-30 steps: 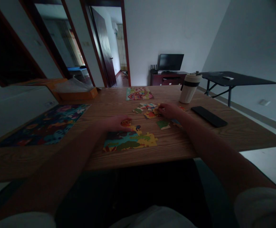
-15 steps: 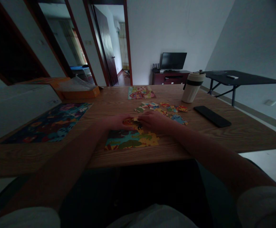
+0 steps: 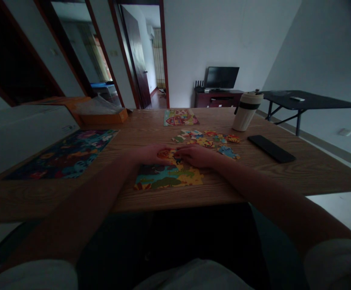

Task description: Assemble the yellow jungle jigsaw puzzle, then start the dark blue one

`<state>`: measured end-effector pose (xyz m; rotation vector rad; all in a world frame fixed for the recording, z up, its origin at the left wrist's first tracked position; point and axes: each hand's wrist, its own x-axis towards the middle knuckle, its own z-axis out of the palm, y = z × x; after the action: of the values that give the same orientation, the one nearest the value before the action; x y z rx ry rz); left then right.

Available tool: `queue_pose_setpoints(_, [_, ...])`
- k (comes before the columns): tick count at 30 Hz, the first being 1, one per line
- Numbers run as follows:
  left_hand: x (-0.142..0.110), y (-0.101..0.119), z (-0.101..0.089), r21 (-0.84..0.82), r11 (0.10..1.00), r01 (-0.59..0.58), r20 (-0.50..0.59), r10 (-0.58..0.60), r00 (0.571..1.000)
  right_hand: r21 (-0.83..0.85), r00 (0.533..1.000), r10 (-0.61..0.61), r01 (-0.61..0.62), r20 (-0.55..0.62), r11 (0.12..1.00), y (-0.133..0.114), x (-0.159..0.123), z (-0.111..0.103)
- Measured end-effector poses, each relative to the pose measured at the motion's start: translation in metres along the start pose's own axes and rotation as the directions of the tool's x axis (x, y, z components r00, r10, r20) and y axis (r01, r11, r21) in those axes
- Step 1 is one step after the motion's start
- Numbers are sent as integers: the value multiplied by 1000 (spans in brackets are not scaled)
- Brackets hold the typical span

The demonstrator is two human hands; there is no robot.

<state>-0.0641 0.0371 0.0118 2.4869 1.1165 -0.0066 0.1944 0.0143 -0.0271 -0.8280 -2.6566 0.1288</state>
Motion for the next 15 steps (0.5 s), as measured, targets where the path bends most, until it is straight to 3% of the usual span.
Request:
queue_pose_setpoints(6, [0, -1, -1, -2, 1000, -9, 13, 9, 1000, 25, 999, 36, -36, 7, 999, 3, 1, 3])
queue_pose_setpoints(15, [3, -5, 0, 48, 998, -35, 2, 35, 999, -1, 999, -49, 49, -7, 999, 0, 3, -1])
